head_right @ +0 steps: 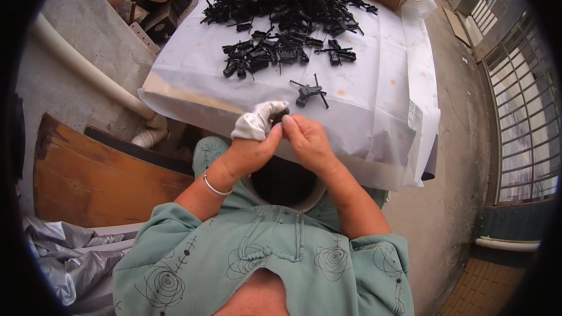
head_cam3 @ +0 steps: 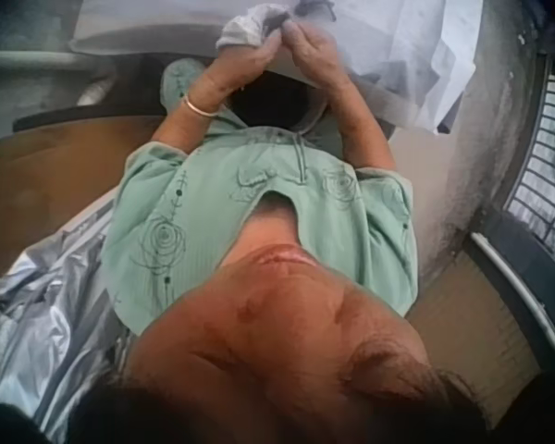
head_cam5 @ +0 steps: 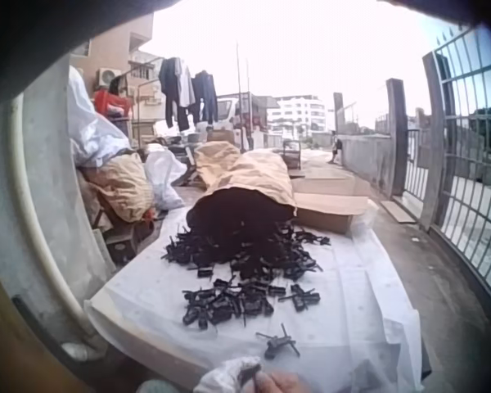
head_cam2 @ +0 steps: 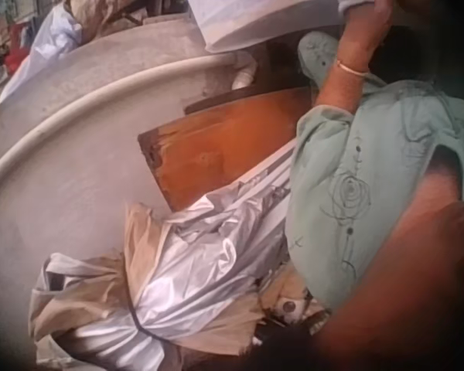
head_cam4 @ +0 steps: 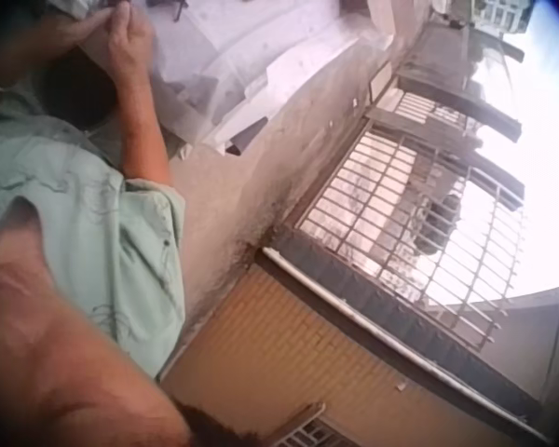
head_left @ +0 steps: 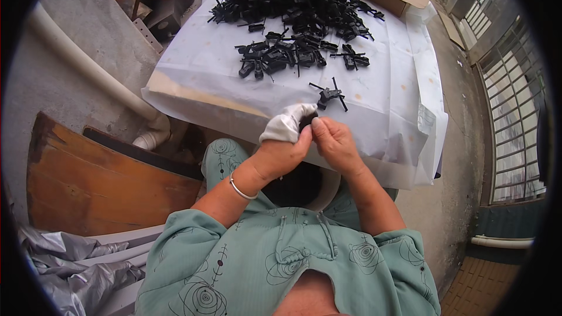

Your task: Cleaning and inspecting small black plastic components using a white cloth.

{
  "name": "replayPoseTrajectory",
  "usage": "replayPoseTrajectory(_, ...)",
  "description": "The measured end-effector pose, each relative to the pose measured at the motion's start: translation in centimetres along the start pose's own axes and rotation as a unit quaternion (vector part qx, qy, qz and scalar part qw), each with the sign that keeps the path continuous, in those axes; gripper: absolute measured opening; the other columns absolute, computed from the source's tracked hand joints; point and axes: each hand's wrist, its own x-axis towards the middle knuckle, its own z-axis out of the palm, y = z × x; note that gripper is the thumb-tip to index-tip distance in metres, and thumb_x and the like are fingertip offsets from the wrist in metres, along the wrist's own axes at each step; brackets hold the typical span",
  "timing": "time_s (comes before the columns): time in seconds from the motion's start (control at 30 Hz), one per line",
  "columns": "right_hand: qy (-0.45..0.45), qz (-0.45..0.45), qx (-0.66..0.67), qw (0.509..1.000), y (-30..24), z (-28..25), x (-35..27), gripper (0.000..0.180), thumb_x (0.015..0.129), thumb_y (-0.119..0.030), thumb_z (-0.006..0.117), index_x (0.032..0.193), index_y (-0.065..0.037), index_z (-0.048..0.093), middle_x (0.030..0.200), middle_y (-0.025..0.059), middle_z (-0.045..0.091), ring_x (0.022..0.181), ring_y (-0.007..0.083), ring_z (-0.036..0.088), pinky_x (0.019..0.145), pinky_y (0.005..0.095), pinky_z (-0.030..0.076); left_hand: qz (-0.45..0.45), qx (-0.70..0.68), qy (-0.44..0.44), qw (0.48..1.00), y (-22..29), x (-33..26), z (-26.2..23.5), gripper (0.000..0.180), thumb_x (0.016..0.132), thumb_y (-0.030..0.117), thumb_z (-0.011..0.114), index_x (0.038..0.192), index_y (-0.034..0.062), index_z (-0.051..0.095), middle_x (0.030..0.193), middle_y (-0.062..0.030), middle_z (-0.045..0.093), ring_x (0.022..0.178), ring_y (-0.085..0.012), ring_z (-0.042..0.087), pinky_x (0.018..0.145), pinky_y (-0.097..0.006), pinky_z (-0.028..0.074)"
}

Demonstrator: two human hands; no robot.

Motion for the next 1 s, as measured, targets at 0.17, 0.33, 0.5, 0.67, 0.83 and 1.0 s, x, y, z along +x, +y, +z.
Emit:
replayPoseTrajectory(0.17, -0.026, -0.067, -0.287, 0.955, -0.6, -2.3, 0.1, 0.010, 0.083, -0.012, 0.059, 0.082, -0.002, 0.060, 0.059, 0.0015, 0.048, 0.053, 0.0086, 0.043, 0.049, 0.0245, 0.036, -0.212, -0.327, -0.042, 0.920, -0.3, 0.7, -1.2, 0.029, 0.089, 0.007, 0.047, 0.117, 0.0021, 0.040, 0.087, -0.0014, 0.053, 0.075, -0.0110, 0.050, 0.068, -0.024, 0.045)
replayPoseTrajectory(0.33, 0.022, -0.245, -0.265, 0.932, -1.0, -2.5, 0.1, 0.006, 0.077, -0.003, 0.063, 0.082, -0.001, 0.061, 0.064, 0.0071, 0.055, 0.054, 0.0133, 0.049, 0.050, 0.0263, 0.040, -0.239, -0.365, -0.046, 0.899, 0.4, 0.7, -0.9, 0.031, 0.090, 0.008, 0.042, 0.120, 0.0046, 0.041, 0.084, -0.0006, 0.051, 0.062, -0.0041, 0.043, 0.050, -0.017, 0.035)
replayPoseTrajectory(0.5, 0.036, -0.331, -0.230, 0.915, -0.9, -1.9, 0.7, 0.001, 0.079, -0.001, 0.059, 0.080, -0.001, 0.060, 0.067, 0.0060, 0.056, 0.054, 0.0111, 0.046, 0.052, 0.0242, 0.039, -0.246, -0.347, -0.201, 0.882, 2.1, 0.7, -1.1, 0.035, 0.086, 0.007, 0.036, 0.119, 0.0041, 0.042, 0.081, -0.0002, 0.050, 0.058, -0.0041, 0.041, 0.050, -0.017, 0.036)
replayPoseTrajectory(0.67, -0.013, -0.192, -0.143, 0.971, -3.4, -3.1, -1.4, 0.004, 0.077, 0.000, 0.059, 0.081, 0.000, 0.058, 0.067, 0.0022, 0.052, 0.056, 0.0076, 0.044, 0.051, 0.0218, 0.035, -0.268, -0.493, -0.103, 0.821, 1.3, 0.6, -1.4, 0.032, 0.086, 0.004, 0.035, 0.117, 0.0042, 0.042, 0.082, -0.0019, 0.050, 0.057, -0.0047, 0.042, 0.049, -0.019, 0.037)
replayPoseTrajectory(0.83, 0.043, -0.244, -0.224, 0.942, -1.9, -2.3, -0.9, 0.007, 0.076, -0.004, 0.063, 0.074, -0.002, 0.057, 0.060, 0.0004, 0.046, 0.054, 0.0076, 0.041, 0.050, 0.0219, 0.034, -0.239, -0.478, -0.143, 0.833, 1.1, 0.7, -1.5, 0.034, 0.086, 0.007, 0.037, 0.119, 0.0026, 0.041, 0.086, -0.0031, 0.051, 0.057, -0.0047, 0.042, 0.050, -0.019, 0.036)
replayPoseTrajectory(1.0, 0.030, -0.122, -0.175, 0.976, -2.6, -1.5, -0.4, 0.015, 0.081, -0.010, 0.063, 0.071, -0.001, 0.055, 0.061, 0.0029, 0.048, 0.055, 0.0102, 0.043, 0.052, 0.0241, 0.037, -0.107, -0.316, -0.185, 0.924, 0.9, 0.9, -1.3, 0.034, 0.085, 0.010, 0.041, 0.118, 0.0026, 0.041, 0.088, -0.0023, 0.051, 0.064, -0.0048, 0.043, 0.056, -0.019, 0.037)
